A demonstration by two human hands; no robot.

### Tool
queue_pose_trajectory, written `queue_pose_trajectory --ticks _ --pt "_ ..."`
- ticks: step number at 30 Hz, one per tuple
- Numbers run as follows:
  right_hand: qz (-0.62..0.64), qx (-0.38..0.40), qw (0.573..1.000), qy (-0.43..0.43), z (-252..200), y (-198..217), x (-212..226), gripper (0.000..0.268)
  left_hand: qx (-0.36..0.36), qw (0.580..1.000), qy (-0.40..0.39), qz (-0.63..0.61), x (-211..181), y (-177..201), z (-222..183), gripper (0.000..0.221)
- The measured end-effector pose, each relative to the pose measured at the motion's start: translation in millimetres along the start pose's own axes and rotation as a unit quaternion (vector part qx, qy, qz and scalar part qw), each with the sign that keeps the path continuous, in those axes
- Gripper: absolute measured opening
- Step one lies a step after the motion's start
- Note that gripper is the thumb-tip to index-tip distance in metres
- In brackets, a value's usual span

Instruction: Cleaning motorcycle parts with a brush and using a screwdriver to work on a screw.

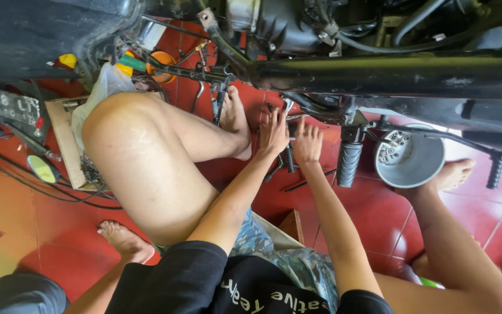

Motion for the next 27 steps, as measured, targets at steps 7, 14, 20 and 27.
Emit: queue_pose_trajectory --ticks 7,14,20,27 --pt "0.034 -0.107 0.994 0.003 -19.7 -21.8 -53.2 0.041 0.052 0.991 -0.076 0.095 8.0 -57.5 -7.8 0.078" --pt "0.051 -0.07 0.996 -0.02 7.2 17.8 -38.6 0.038 0.076 0.987 -0.11 0.091 7.0 -50.5 -10.3 0.042" --pt "0.053 -0.039 0.994 -0.083 -2.9 47.5 -86.6 0.035 0.114 0.976 -0.131 0.13 7.0 -67.2 -16.7 0.044" --pt "0.081 0.004 0.991 -0.111 -20.1 74.9 -103.5 0.032 0.113 0.975 -0.13 0.138 -1.7 -54.8 -26.7 0.039"
Point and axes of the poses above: each hand's wrist, its own z-axis towards the middle knuckle, its own y-axis out of the back of the hand, x = y × z, the point moved 5 cm from there along z, towards the middle knuckle, and after that the axes turned 7 degrees about z, right-handed, at the moved point
